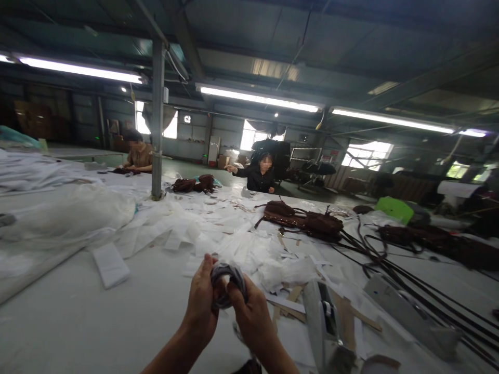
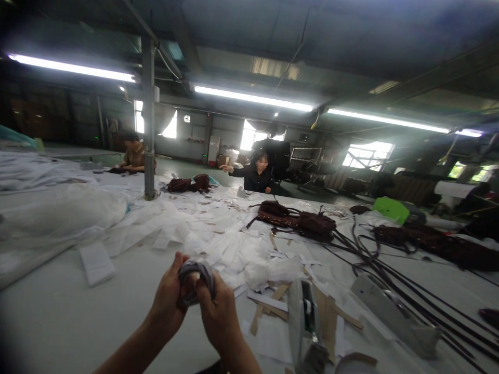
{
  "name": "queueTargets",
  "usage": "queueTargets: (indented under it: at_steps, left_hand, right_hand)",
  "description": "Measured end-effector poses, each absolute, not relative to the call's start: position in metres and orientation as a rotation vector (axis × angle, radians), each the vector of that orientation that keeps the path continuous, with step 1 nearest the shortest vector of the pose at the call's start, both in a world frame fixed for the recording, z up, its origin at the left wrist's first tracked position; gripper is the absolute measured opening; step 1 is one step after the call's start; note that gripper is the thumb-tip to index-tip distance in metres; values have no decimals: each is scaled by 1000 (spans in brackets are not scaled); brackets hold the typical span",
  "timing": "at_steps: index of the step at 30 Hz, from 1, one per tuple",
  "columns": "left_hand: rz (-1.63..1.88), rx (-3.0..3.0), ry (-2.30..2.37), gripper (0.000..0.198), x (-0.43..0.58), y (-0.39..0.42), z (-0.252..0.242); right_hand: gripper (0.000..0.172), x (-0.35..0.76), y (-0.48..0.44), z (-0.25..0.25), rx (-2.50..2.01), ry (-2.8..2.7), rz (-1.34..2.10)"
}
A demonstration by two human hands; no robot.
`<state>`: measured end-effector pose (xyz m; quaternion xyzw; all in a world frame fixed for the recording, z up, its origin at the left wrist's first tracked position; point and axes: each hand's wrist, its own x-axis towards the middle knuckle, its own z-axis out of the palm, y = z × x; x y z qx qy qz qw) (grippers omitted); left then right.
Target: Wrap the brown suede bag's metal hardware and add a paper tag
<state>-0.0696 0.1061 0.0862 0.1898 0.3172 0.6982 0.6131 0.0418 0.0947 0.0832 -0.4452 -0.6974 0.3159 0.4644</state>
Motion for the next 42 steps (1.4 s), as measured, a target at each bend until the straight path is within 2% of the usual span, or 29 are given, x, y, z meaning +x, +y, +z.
queueTargets:
  at_steps: [5,7,9,11,16,19,24,27,30,34,36,38,39,41,42]
  left_hand:
    - [1049,981,848,58,-101,115,90]
    - [962,1293,918,50,-110,118,95]
    - [988,1464,930,34,-114,120,101]
    - [1081,1326,884,25,-117,123,109]
    - [1475,610,778,21,-136,146,127]
    - [1528,501,785,19,-149,160,122]
    - [1580,359,835,16,-154,168,88]
    - [1604,338,861,15,-150,169,71]
    - [1604,407,852,19,-142,170,69]
    - [1560,536,828,28,-128,164,79]
    - [1518,606,819,30,-123,160,84]
    - [1495,658,819,32,-122,158,85]
    - [1495,667,830,33,-123,157,85]
    - [1528,654,860,35,-125,157,82]
    - [1549,646,874,36,-125,156,80]
  right_hand:
    - [11,53,94,76,-1316,-2019,595]
    - [8,52,94,75,-1339,-2096,595]
    - [13,50,97,81,-1280,-2118,670]
    - [18,51,103,91,-1166,-2092,821]
    - [49,72,127,101,-1068,-1839,1380]
    - [61,78,131,73,-1188,-1692,1452]
    - [69,73,110,0,-1362,-1615,1319]
    - [71,81,102,-20,-1413,-1689,1219]
    - [65,96,114,-3,-1382,-1800,1052]
    - [67,96,138,51,-1176,-1886,952]
    - [56,83,142,70,-1001,-2004,990]
    - [47,69,139,75,-918,-2057,992]
    - [48,63,136,73,-933,-2031,943]
    - [53,54,128,63,-1023,-1882,711]
    - [49,50,124,57,-1060,-1795,575]
